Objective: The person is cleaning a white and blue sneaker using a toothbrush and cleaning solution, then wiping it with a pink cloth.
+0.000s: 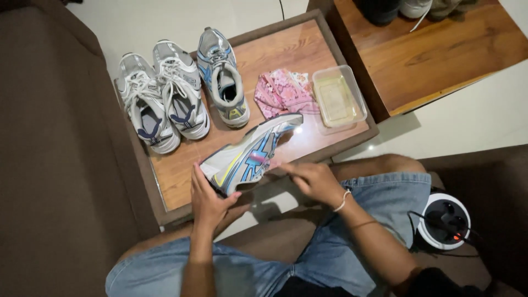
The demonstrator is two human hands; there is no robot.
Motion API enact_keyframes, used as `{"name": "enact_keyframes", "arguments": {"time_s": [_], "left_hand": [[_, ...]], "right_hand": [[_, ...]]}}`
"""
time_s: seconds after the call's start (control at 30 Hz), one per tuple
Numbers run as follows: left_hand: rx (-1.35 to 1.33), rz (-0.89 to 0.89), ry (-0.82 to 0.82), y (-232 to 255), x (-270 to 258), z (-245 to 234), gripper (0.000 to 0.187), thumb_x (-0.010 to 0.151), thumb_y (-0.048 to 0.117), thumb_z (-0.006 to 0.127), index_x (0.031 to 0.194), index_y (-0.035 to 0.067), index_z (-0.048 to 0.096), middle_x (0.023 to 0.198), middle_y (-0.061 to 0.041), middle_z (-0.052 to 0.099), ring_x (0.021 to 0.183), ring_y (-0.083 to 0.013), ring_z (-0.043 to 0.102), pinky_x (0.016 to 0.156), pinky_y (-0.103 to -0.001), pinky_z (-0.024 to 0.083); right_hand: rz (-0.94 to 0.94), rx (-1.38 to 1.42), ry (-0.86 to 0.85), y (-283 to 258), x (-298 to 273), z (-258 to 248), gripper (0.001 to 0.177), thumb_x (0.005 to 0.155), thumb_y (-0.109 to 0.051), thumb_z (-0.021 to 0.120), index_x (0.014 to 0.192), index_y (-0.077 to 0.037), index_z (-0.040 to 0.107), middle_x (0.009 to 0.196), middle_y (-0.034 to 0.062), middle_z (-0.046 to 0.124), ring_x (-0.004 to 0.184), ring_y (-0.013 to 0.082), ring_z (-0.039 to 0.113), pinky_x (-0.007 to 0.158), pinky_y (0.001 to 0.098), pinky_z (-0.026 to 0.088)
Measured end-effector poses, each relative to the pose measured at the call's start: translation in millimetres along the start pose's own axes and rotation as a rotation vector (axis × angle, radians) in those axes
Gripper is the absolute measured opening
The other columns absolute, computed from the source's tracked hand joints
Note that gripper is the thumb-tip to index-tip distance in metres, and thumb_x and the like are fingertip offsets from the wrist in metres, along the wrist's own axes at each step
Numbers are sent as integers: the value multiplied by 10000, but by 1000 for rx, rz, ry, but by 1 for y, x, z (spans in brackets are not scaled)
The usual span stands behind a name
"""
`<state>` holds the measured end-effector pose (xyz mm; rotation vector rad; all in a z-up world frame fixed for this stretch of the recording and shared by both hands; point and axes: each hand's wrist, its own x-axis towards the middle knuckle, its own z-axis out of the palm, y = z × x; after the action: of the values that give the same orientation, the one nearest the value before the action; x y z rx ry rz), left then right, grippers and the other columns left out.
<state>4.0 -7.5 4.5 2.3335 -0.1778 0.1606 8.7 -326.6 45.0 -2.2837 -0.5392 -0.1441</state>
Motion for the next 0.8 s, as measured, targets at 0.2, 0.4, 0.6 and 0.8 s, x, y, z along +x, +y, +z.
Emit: {"name": "enact_keyframes", "arguments": {"time_s": [0.2, 0.4, 0.6, 0.8], "left_hand": [[-12, -35, -22, -2, -6, -4, 1439, 647, 779, 725, 1583, -87, 58, 1530, -380, 280, 1375, -564, 373, 1096, -655, 332], [30, -35, -37, -14, -5, 6, 1448, 626, 752, 752, 1580, -86, 55, 1555, -358, 246, 1401, -546, 353, 1106, -640, 331], [3, -30, -4, -5, -1, 3, 1428, 634, 727, 762, 1579, -92, 72, 1537, -377, 260, 1382, -570, 363, 1103, -658, 327], [-9, -42, -3, -2, -6, -2, 1436, 636, 753, 750, 1586, -86, 75, 1525, -384, 278, 1378, -571, 371, 1100, -664, 328]], "right_hand": [[215, -63, 377, 38, -10, 9, 528, 919, 71, 566, 1413, -96, 649, 996, 155, 767, 941, 336, 724, 827, 426, 571], [127, -55, 223, 27, -8, 5, 267, 851, -23, 684, 1088, -89, 787, 913, 161, 778, 863, 352, 743, 763, 432, 591], [104, -47, 144, 38, -10, 8, 294, 841, -52, 689, 1100, -146, 794, 925, 124, 787, 866, 327, 750, 748, 413, 597], [205, -70, 398, 26, -14, 11, 440, 888, 53, 603, 1304, -42, 711, 1011, 228, 753, 965, 386, 716, 813, 453, 572]]}}
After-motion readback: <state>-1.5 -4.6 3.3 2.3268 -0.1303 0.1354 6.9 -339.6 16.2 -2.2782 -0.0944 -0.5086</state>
